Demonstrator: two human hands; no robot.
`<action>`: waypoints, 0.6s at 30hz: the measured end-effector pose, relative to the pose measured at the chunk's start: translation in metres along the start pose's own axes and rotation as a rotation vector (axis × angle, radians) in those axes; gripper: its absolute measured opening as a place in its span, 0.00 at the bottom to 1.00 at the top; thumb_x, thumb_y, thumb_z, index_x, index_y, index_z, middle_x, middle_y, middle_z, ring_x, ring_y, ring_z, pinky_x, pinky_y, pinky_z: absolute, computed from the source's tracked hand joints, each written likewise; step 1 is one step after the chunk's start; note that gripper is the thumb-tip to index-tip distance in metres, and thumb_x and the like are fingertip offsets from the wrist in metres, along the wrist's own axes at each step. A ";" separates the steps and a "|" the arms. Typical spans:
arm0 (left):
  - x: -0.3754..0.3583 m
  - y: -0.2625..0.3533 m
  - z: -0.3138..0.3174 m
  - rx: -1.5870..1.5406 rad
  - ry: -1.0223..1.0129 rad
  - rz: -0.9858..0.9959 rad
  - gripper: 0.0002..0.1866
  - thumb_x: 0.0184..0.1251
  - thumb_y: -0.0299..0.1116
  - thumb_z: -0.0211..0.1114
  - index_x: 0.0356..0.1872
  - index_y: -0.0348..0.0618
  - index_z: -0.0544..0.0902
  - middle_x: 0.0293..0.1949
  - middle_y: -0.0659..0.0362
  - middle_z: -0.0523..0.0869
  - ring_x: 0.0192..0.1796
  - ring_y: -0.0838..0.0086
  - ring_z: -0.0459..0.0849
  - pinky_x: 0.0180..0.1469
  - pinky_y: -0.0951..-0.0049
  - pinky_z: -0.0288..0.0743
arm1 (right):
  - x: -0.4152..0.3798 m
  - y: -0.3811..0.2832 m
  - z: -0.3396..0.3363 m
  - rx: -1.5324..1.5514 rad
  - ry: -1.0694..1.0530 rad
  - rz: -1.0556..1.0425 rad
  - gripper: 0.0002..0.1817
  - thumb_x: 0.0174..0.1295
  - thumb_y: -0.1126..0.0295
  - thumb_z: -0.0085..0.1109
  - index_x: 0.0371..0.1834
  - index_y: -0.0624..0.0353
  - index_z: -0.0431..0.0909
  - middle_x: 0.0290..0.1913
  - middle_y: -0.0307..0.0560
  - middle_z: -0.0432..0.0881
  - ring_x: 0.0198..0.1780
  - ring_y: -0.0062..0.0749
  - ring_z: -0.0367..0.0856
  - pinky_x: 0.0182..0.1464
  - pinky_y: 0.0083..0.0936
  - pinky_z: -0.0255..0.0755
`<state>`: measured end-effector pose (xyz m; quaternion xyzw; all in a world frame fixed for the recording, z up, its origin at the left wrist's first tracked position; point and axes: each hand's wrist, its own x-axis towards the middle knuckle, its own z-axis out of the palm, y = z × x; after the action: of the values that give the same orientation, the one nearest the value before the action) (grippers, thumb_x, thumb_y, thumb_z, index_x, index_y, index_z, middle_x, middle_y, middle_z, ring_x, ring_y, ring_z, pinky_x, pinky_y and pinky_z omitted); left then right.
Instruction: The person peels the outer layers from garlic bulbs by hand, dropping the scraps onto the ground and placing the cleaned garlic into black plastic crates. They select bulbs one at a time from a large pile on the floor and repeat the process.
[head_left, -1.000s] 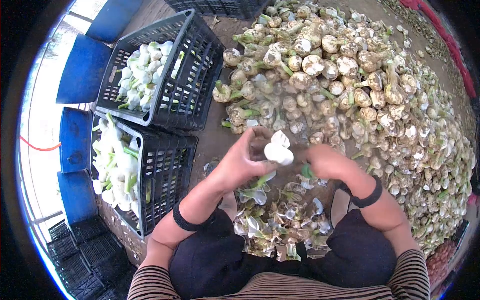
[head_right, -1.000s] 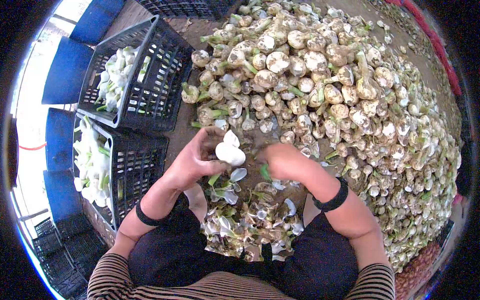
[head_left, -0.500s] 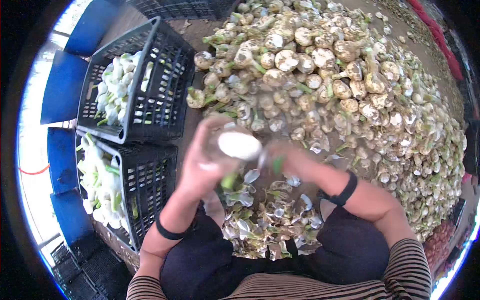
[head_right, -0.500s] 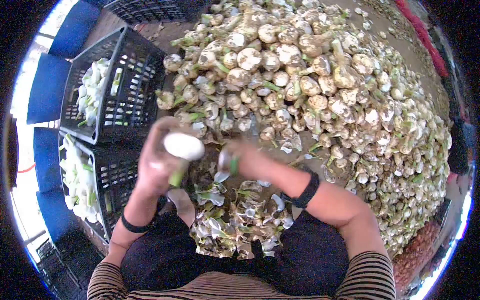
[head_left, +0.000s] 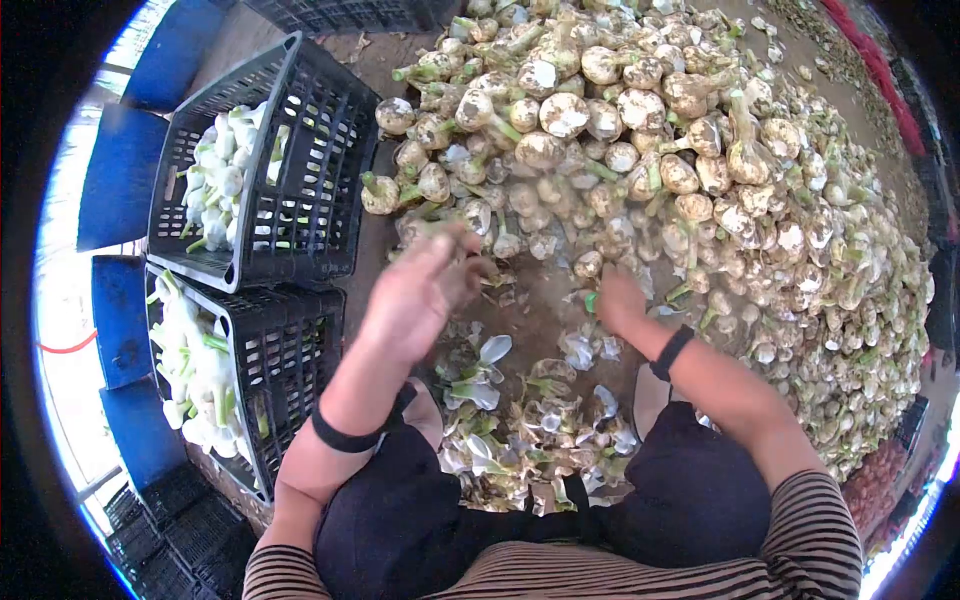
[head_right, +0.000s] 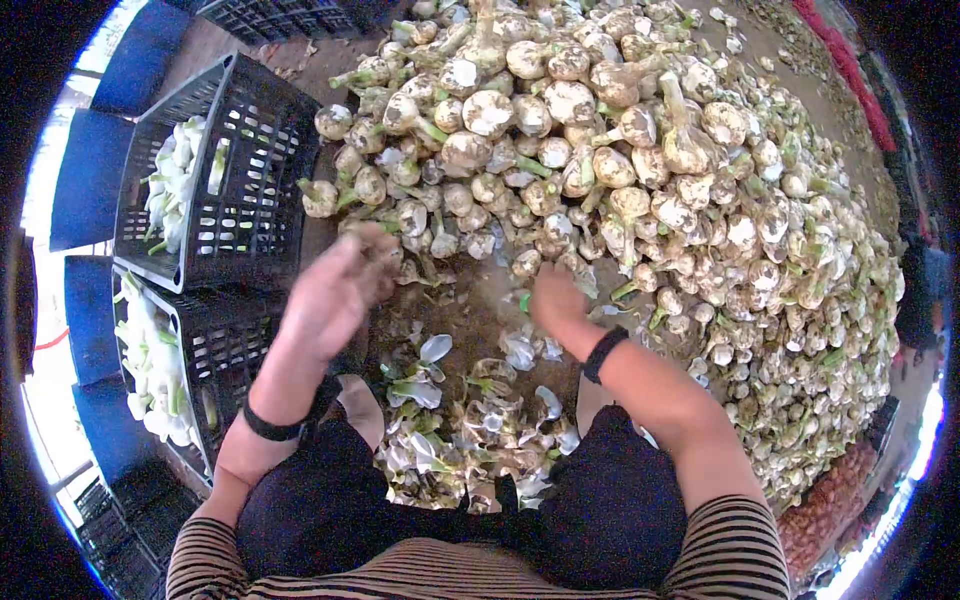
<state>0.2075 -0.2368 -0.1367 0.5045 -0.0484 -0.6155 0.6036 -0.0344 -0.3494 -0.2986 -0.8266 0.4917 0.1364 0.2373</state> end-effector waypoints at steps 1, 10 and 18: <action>0.001 -0.009 0.006 0.044 0.020 -0.065 0.18 0.70 0.36 0.49 0.56 0.40 0.69 0.51 0.55 0.76 0.49 0.67 0.77 0.52 0.69 0.71 | 0.006 0.002 0.009 -0.019 0.042 -0.012 0.12 0.49 0.75 0.56 0.39 0.63 0.76 0.43 0.57 0.78 0.44 0.51 0.78 0.46 0.41 0.73; 0.000 -0.049 -0.016 0.635 -0.051 -0.197 0.33 0.65 0.36 0.58 0.67 0.35 0.56 0.53 0.57 0.75 0.48 0.77 0.75 0.46 0.80 0.69 | -0.030 -0.062 -0.069 0.182 -0.015 -0.600 0.10 0.47 0.78 0.53 0.35 0.61 0.76 0.37 0.52 0.78 0.41 0.48 0.77 0.42 0.37 0.73; -0.020 -0.029 0.002 0.152 -0.240 0.025 0.34 0.56 0.31 0.67 0.63 0.35 0.61 0.54 0.56 0.74 0.55 0.72 0.73 0.58 0.69 0.68 | -0.057 -0.092 -0.134 0.583 0.246 -0.680 0.16 0.50 0.69 0.63 0.42 0.57 0.72 0.32 0.47 0.78 0.37 0.37 0.77 0.38 0.29 0.71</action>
<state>0.1817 -0.2143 -0.1441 0.4710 -0.1730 -0.6582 0.5612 0.0182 -0.3404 -0.1347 -0.8496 0.2351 -0.1924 0.4310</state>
